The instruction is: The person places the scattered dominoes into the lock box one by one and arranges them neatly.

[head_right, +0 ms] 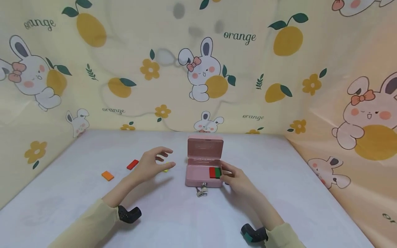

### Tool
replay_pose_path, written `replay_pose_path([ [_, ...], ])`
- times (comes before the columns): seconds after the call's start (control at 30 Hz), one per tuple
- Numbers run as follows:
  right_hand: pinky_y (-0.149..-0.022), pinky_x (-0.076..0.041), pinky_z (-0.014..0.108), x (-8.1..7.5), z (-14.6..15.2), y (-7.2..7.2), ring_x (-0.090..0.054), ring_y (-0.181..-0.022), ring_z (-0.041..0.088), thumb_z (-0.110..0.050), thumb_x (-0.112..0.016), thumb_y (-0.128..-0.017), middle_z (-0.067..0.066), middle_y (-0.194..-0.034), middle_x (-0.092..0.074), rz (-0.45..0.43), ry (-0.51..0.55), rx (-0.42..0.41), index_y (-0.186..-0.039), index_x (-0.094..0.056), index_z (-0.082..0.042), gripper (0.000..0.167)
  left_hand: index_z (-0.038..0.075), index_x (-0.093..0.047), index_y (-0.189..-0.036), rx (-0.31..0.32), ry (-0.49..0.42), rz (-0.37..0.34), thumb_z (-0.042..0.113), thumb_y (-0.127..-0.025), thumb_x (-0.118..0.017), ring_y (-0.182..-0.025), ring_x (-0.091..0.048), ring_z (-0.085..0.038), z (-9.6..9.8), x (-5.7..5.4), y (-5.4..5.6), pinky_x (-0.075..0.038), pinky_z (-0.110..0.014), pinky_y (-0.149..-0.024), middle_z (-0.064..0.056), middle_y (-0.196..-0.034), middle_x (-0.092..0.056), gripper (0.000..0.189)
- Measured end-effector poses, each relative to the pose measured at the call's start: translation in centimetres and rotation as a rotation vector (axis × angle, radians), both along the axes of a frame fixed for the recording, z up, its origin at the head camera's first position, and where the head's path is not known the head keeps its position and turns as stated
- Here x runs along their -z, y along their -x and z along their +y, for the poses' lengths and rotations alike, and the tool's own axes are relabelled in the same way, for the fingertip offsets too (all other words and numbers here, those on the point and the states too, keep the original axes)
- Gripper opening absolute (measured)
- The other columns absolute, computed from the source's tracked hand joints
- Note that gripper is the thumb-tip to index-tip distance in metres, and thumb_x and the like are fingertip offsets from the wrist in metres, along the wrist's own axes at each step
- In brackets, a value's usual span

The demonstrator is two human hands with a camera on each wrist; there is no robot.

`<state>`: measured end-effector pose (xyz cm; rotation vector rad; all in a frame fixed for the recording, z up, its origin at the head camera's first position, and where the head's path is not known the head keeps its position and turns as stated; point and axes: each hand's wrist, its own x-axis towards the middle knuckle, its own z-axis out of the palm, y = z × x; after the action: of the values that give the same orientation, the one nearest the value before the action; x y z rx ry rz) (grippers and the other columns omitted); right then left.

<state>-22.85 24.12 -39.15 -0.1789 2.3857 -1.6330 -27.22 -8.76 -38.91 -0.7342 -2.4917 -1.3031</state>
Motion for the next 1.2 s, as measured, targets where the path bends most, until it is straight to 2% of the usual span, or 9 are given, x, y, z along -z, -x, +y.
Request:
replay_pose_path([
  [0.2, -0.107, -0.029, 0.060, -0.1, 0.1, 0.3, -0.034, -0.135, 0.038, -0.011, -0.054, -0.100, 0.017, -0.153, -0.035, -0.001, -0.003, -0.006, -0.154, -0.033, -0.017, 0.058, 0.012, -0.065, -0.124, 0.027, 0.006, -0.131, 0.018, -0.078, -0.084, -0.113, -0.058, -0.030, -2.6, -0.2, 0.4, -0.051, -0.041, -0.089, 0.001, -0.123, -0.062, 0.050],
  [0.43, -0.108, -0.027, 0.059, 0.1, 0.1, 0.3, -0.037, -0.134, 0.038, -0.007, -0.053, -0.099, 0.017, -0.152, -0.035, -0.003, 0.015, 0.003, -0.154, -0.035, -0.017, 0.058, 0.008, -0.062, -0.129, 0.037, 0.036, -0.230, 0.017, -0.076, -0.087, -0.114, -0.057, -0.029, -3.4, 1.1, 1.3, -0.050, -0.042, -0.091, -0.010, -0.130, -0.060, 0.060],
  [0.73, -0.108, -0.027, 0.061, 0.0, 0.1, 0.1, -0.032, -0.137, 0.039, -0.011, -0.054, -0.100, 0.018, -0.152, -0.035, -0.018, -0.003, 0.013, -0.154, -0.034, -0.016, 0.059, 0.006, -0.061, -0.131, 0.016, 0.034, -0.279, 0.017, -0.074, -0.088, -0.111, -0.059, -0.023, -3.8, 2.2, 2.2, -0.051, -0.036, -0.090, -0.007, -0.127, -0.062, 0.064],
  [1.0, -0.108, -0.026, 0.062, 0.1, 0.2, 0.1, -0.029, -0.138, 0.040, -0.010, -0.053, -0.100, 0.019, -0.153, -0.034, -0.013, 0.002, 0.005, -0.155, -0.033, -0.016, 0.058, 0.006, -0.060, -0.131, 0.077, 0.055, -0.305, 0.017, -0.075, -0.088, -0.111, -0.059, -0.022, -3.9, 2.5, 2.4, -0.048, -0.038, -0.094, -0.006, -0.126, -0.062, 0.064],
  [1.2, -0.108, -0.027, 0.060, 0.1, 0.2, 0.2, -0.028, -0.139, 0.040, -0.009, -0.053, -0.100, 0.020, -0.153, -0.033, -0.011, 0.006, 0.000, -0.155, -0.032, -0.015, 0.059, 0.006, -0.059, -0.132, 0.094, 0.058, -0.323, 0.014, -0.076, -0.087, -0.112, -0.058, -0.019, -4.3, 3.0, 2.8, -0.046, -0.038, -0.096, -0.005, -0.126, -0.062, 0.063],
])
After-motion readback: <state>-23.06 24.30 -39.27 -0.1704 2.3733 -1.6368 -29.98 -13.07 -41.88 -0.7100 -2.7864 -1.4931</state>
